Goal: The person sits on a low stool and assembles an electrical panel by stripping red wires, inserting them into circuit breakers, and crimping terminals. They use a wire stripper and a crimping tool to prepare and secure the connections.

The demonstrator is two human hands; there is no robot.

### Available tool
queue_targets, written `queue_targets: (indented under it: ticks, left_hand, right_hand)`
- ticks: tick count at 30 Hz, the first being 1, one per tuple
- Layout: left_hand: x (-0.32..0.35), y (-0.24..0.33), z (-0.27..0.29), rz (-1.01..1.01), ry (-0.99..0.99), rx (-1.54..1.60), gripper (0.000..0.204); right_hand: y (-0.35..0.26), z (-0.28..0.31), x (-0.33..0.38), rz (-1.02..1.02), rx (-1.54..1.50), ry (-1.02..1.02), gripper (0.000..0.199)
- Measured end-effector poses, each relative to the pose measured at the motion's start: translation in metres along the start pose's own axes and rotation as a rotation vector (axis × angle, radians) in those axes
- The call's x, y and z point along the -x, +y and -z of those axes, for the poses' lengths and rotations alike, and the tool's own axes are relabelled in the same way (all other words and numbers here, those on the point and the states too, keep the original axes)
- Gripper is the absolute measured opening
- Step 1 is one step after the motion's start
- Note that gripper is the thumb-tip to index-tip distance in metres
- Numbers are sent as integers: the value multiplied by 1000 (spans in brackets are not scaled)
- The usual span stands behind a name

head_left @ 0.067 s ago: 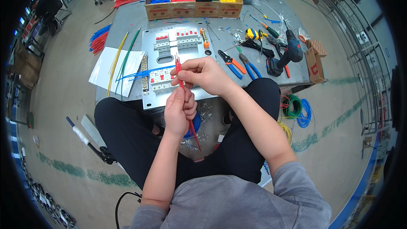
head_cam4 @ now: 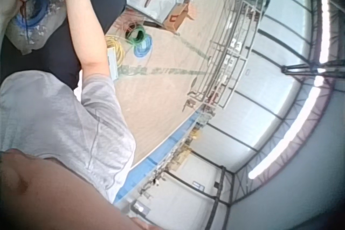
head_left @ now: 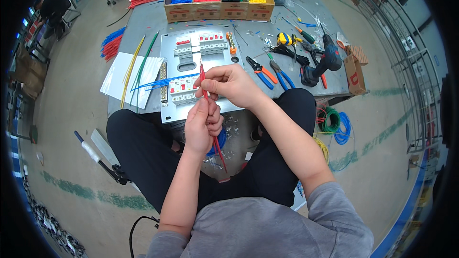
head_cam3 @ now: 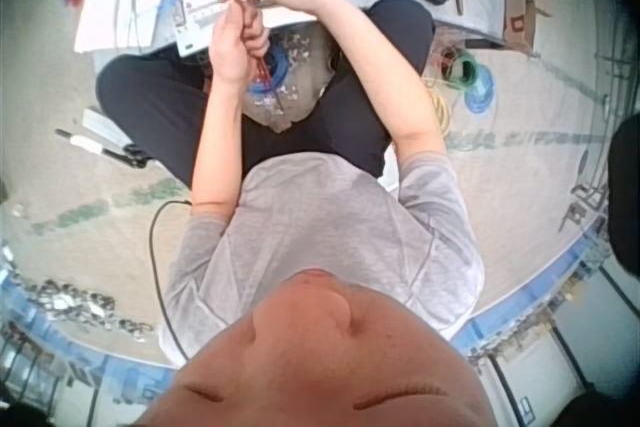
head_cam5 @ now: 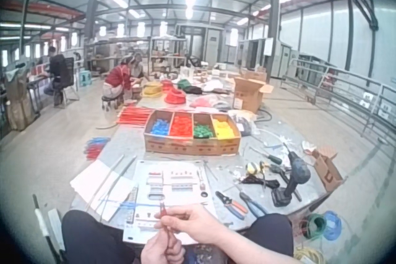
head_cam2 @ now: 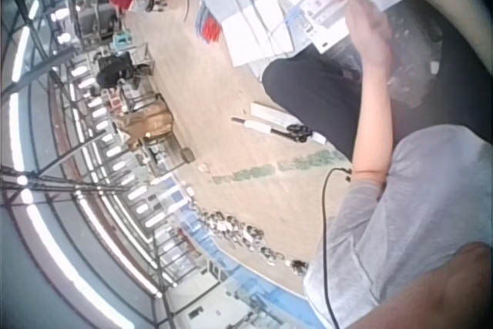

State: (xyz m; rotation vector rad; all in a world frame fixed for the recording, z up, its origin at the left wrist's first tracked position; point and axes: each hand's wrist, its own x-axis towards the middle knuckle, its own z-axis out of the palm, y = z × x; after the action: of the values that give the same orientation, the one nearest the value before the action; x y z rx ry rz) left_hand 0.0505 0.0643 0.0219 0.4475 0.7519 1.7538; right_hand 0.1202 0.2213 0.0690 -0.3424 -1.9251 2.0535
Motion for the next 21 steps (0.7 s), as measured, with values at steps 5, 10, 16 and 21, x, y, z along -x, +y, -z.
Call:
queue_targets:
  ticks: [5,10,16,21]
  left_hand:
    - [1,-1,0,11,26,-40,39]
    - [3,-4,0,-23,34,-75,38]
    - [5,-1,3,30,27,-6,37]
    - [6,-8,-2,9,171,-198,38]
  right_hand:
    - [0,-3,1,-15,1,44,21]
    - [0,-3,1,-5,45,66,20]
    - [-1,-4,2,-3,43,50,25]
    - [3,-5,0,16,70,109,31]
